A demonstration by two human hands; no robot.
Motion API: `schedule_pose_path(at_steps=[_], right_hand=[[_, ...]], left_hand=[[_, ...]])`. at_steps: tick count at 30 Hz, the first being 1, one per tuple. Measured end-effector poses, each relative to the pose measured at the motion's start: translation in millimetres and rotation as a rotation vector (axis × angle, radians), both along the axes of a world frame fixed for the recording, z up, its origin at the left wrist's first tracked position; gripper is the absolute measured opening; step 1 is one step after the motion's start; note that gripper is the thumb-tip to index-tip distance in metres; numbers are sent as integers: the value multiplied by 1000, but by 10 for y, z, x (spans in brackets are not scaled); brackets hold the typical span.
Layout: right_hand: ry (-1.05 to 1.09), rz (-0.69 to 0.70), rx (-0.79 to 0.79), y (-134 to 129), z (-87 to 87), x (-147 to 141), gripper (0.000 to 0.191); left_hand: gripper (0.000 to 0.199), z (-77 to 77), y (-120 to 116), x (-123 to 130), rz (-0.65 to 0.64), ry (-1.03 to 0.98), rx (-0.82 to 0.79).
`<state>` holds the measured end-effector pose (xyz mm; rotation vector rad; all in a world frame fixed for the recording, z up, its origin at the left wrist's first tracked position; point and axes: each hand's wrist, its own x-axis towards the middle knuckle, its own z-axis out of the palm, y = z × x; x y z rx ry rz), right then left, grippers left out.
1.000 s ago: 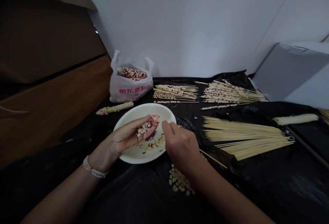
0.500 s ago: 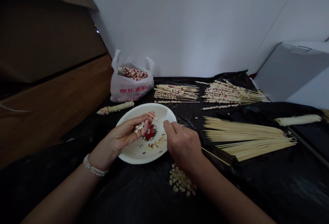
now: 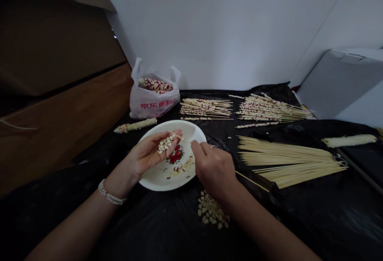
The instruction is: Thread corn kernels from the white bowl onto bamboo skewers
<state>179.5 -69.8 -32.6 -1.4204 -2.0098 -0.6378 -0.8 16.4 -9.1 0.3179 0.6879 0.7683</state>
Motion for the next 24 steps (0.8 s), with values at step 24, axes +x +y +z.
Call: schedule_pose_path(at_steps=[24], right_hand=[[-59,-56,-31,-9,-19,1,24]], left_hand=[[22,41,-63,18,79,78,-11]])
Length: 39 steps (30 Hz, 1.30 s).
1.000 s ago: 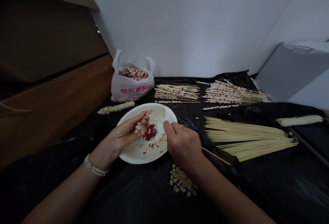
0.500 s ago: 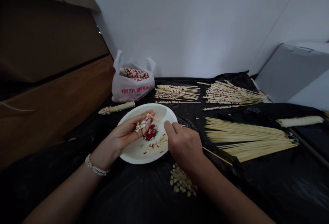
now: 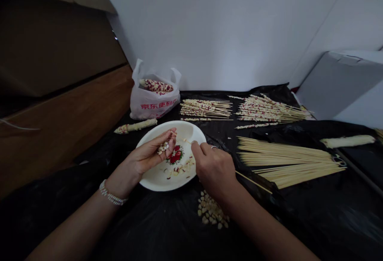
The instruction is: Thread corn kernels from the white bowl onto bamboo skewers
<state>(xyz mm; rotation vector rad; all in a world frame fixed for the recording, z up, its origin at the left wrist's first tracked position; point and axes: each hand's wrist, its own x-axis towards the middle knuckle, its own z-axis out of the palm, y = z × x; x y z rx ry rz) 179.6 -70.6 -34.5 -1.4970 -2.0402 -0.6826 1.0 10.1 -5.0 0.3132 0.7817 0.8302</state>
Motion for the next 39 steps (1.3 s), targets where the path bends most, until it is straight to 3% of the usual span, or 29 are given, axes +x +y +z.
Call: schedule_pose_path(at_steps=[7,15,23,39], right_hand=[[4,6,5,2,-13,-5,26],[18,-10,6,-3,-21,-6,24],[21,0,0,-8,-8,-10,25],[97,52,-68,-6,-59,-44,27]], left_hand=[[28,28,-30,0,28,33,-12],[20,-71,36,-12,-28,-49,4],[21,-5,-2,-9,3,-13,-47],[16,-52,-29,-15,-84,105,89]])
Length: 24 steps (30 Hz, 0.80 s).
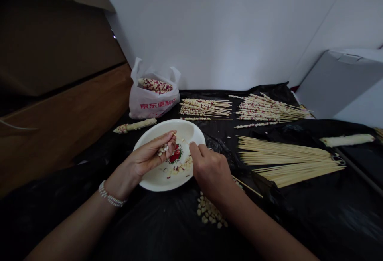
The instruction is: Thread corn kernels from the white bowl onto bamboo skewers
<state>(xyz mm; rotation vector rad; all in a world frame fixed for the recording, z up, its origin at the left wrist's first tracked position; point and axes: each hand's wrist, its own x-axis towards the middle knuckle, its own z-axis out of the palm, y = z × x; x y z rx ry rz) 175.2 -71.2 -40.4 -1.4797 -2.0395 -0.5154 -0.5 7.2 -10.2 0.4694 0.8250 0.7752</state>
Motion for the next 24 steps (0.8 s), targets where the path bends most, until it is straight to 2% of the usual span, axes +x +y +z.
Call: schedule_pose_path(at_steps=[6,15,19,24], right_hand=[[29,11,-62,-6,5,-14,27],[46,4,-123,-15,15,-53,28],[45,5,-135,-19,29,-60,29],[54,-72,-144,4,34,-33,26]], left_hand=[[19,-95,54,3,-47,37,117],[17,-22,-18,59,-142,119,170],[17,-29,-29,40,-154,81,139],[22,43,-3,33,-85,-51,23]])
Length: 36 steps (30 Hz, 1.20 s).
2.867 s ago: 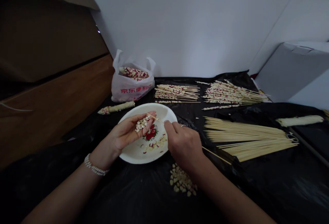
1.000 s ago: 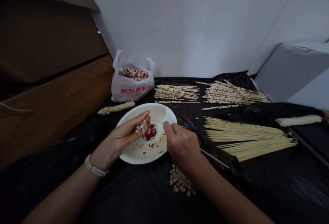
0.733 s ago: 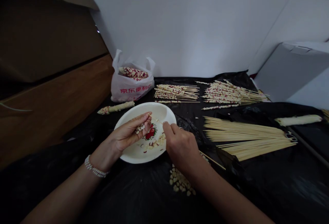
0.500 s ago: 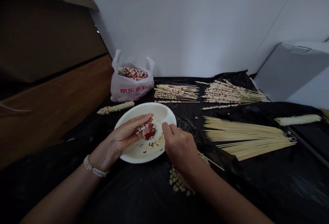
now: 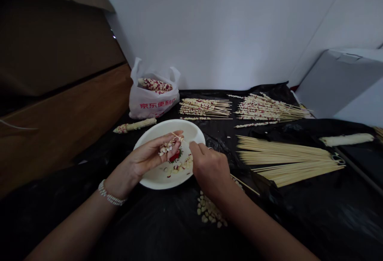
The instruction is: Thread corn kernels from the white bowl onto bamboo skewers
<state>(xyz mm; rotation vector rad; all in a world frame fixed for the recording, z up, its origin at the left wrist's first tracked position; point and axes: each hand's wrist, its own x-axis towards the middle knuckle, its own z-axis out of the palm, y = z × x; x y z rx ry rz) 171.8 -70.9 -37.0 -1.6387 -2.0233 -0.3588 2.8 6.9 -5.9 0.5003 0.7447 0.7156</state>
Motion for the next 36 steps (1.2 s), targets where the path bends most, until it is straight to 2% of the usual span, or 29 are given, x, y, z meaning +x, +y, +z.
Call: schedule_pose_path(at_steps=[4,8,16,22,25,28,32,36], right_hand=[[16,-31,-10,29,-20,22,26],[26,-28,-16,18,-18,7,26],[20,-31,23,-3,8,-8,26],[2,-19,44,3,0,6,25],[-3,-21,44,2,6,13,25],[-8,-22,41,3,9,18,24],[-5,-21,48,7,3,19,25],[-1,-15,60,3,5,16,25]], left_hand=[[28,51,56,-15,84,-56,-96],[35,54,69,-29,96,-51,-115],[28,35,55,-50,103,-11,-113],[26,15,61,-63,148,-116,-162],[27,37,66,-40,182,-86,-182],[31,57,70,-18,219,-40,-161],[37,59,50,-16,168,-31,-103],[30,70,11,-21,186,-15,-84]])
